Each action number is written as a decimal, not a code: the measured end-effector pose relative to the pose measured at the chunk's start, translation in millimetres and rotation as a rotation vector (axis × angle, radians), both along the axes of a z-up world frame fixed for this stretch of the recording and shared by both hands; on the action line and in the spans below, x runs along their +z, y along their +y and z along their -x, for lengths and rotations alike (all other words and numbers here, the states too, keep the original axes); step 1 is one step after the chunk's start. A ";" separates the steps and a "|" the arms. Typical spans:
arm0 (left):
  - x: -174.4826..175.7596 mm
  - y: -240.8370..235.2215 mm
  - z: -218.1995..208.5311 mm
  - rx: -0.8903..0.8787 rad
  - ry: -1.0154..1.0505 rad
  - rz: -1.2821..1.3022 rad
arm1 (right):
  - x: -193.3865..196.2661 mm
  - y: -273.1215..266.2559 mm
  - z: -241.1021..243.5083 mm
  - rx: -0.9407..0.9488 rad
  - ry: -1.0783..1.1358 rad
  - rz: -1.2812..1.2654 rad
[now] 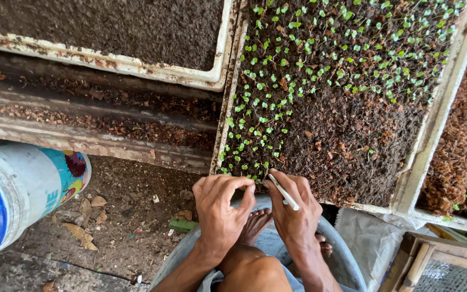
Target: The person harvests microgreens by using a small tool to loosen the roots and then pulling the small plants out of the growing medium by hand.
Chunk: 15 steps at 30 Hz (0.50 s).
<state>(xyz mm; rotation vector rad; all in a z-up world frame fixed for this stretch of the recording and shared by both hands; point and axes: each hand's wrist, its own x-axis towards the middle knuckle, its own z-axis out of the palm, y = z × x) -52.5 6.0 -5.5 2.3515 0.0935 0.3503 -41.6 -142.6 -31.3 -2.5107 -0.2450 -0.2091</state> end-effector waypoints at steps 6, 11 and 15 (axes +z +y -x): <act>1.7 -2.7 -4.1 -0.022 0.017 -0.068 | -5.8 0.3 2.4 -0.048 -0.091 -0.081; -0.5 -10.4 -6.2 -0.045 0.003 -0.097 | 37.9 -5.5 8.8 -0.026 -0.052 -0.303; -13.3 -15.0 -10.8 -0.079 -0.006 -0.164 | 45.8 -19.9 23.7 -0.173 0.012 -0.370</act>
